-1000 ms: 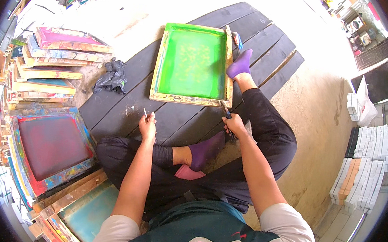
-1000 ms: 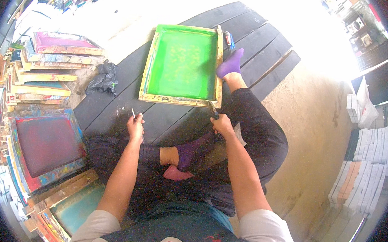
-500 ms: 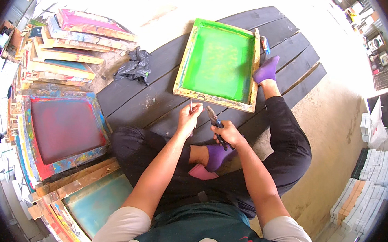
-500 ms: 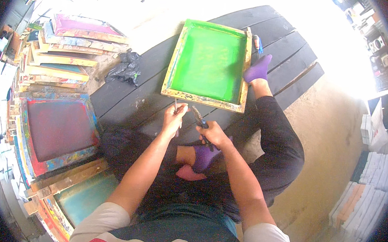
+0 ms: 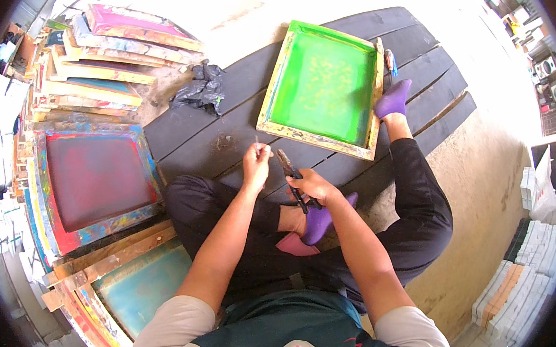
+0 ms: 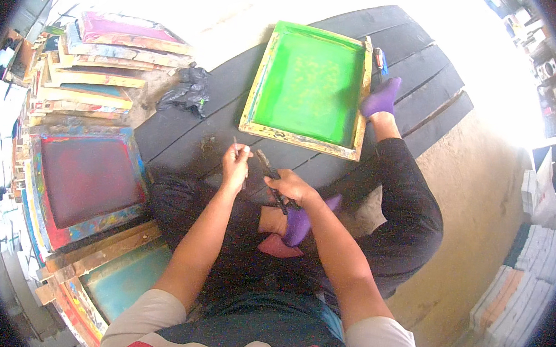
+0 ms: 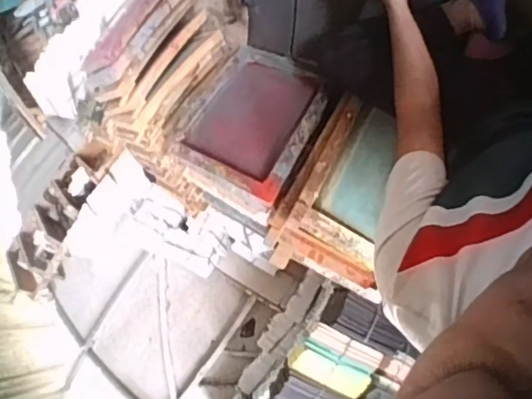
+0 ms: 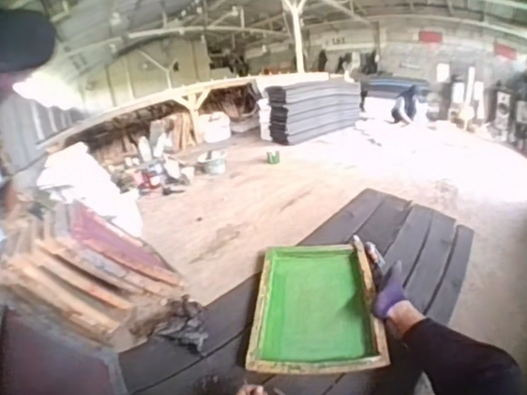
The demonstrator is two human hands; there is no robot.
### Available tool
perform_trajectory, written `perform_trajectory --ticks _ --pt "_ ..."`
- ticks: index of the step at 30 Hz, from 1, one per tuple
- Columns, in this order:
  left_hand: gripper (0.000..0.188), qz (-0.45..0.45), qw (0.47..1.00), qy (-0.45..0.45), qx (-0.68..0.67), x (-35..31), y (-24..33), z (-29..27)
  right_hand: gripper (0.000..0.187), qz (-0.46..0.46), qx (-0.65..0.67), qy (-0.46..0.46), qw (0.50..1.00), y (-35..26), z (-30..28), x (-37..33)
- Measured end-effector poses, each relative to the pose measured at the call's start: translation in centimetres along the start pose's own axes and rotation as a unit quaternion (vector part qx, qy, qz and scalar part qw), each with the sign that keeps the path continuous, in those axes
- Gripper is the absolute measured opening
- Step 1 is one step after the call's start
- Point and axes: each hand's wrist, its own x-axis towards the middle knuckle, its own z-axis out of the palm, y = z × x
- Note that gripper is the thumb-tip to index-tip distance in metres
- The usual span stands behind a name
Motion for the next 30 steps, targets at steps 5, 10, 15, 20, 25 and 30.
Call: perform_trajectory --ticks 5,10,15,20,25,30 --pt "0.020 -0.041 0.983 0.175 0.046 4.7 -3.4 -4.2 0.036 0.000 0.047 0.057 0.997 1.0 -0.7 -0.9" --pt "0.029 -0.115 0.960 0.239 0.095 7.2 -3.1 -7.5 0.037 0.030 0.038 0.139 0.989 3.0 -5.1 -3.2" --pt "0.031 -0.193 0.967 0.164 0.023 4.1 0.9 -3.9 0.039 0.094 0.114 0.212 0.966 5.9 -9.7 -5.4" --pt "0.030 -0.186 0.975 0.113 0.045 2.8 0.2 -2.3 0.041 0.137 0.142 0.218 0.956 7.2 -11.6 -6.3" --pt "0.030 -0.175 0.979 0.088 0.064 2.6 0.4 -1.6 0.040 0.114 0.160 0.227 0.954 7.3 -11.5 -6.2" --pt "0.031 -0.173 0.980 0.085 0.053 2.3 0.2 -1.6 0.037 0.133 0.158 0.237 0.949 6.3 -11.1 -5.3"
